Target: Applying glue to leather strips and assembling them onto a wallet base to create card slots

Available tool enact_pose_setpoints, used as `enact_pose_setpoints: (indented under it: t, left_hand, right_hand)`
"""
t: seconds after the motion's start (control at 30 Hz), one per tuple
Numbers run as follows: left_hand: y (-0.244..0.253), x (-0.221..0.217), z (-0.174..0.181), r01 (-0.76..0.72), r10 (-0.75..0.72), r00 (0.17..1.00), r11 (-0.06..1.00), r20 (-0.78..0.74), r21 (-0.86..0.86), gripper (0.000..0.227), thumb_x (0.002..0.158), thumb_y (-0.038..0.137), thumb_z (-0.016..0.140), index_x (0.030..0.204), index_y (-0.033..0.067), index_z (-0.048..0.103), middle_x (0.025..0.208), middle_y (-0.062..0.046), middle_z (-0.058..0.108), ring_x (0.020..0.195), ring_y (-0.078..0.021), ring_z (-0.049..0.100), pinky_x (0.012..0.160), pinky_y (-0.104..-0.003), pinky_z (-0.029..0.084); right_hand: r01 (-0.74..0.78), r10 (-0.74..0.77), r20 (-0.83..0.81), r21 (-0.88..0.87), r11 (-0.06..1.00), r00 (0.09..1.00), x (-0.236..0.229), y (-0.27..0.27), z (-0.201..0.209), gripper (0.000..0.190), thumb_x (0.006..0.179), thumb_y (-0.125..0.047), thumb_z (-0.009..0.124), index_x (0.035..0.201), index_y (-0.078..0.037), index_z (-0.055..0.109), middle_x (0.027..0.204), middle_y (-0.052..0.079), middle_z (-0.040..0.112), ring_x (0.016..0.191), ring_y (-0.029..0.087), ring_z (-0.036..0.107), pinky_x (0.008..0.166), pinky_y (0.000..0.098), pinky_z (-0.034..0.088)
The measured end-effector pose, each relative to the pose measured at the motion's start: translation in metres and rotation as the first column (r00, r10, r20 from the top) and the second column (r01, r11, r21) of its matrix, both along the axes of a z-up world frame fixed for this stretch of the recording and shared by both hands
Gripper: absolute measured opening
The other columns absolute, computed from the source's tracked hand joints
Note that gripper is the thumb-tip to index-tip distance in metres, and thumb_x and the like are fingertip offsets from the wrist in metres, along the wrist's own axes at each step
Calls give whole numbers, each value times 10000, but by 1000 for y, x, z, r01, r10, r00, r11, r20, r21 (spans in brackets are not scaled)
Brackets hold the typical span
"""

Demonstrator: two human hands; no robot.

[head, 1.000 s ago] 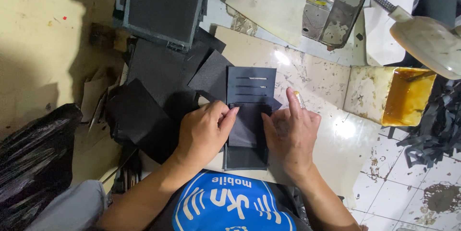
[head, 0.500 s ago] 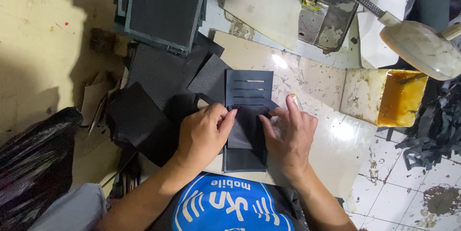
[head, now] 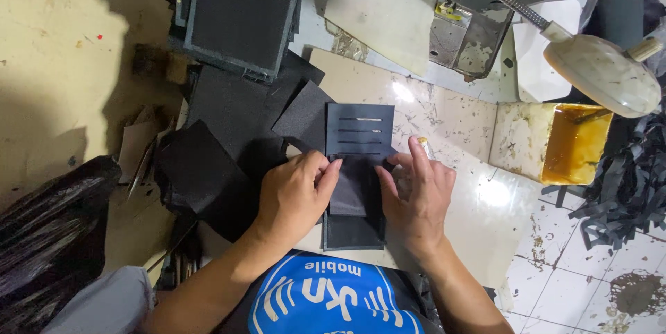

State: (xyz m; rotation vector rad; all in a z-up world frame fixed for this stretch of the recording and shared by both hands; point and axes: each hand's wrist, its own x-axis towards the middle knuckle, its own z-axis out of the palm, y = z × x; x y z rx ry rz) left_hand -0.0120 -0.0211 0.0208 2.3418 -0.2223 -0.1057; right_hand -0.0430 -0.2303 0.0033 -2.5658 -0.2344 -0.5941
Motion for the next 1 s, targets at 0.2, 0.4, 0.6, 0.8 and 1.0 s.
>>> enact_pose_setpoints:
  t: [0.2, 0.4, 0.6, 0.8, 1.0]
  left_hand:
    - [0, 0, 1, -1, 1, 1000, 1000, 12, 18, 292, 967, 304, 689, 727, 159, 612, 538, -60, 606, 555, -318, 685, 471, -389, 504]
    - [0, 1, 3, 4, -4, 1000, 1000, -31, -11, 290, 969, 280, 681, 727, 133, 621, 546, -95, 616, 567, -354, 688, 473, -408, 510]
    - [-2, 1, 3, -10, 10, 999, 1000, -41, 10, 312, 967, 290, 677, 712, 125, 605, 538, -101, 617, 565, -362, 689, 475, -417, 504]
    - [-1, -1, -4, -57, 55, 995, 998, -78, -22, 286, 921, 304, 712, 789, 115, 543, 526, -89, 637, 577, -373, 706, 517, -441, 531]
    - [-1, 3, -2, -95, 94, 995, 995, -33, -19, 279, 886, 272, 755, 859, 119, 523, 555, -74, 649, 608, -349, 722, 557, -436, 563]
  right_hand:
    - [7, -7, 1, 29, 1000, 1000, -1, 3, -1, 774, 834, -121, 888, 1490, -12, 492, 1058, 40, 749, 862, 239, 601, 804, 385, 408]
    - [-55, 54, 50, 18, 998, 997, 0, 0, -13, 768, 804, -49, 866, 1486, -27, 514, 1039, -4, 763, 890, 208, 611, 811, 360, 408]
    - [-63, 62, 36, 13, 998, 997, 2, 5, -1, 687, 865, -36, 801, 1486, -8, 508, 1034, 3, 773, 892, 228, 630, 825, 370, 428]
    - [-30, 32, -27, 51, 998, 999, -2, -4, -9, 756, 849, -147, 845, 1508, -33, 492, 1129, 36, 744, 990, 250, 605, 854, 394, 405]
    - [-43, 38, -75, -59, 997, 996, 27, 21, 15, 975, 800, -403, 884, 1543, -23, 381, 1503, 200, 475, 1391, 463, 401, 1174, 607, 207]
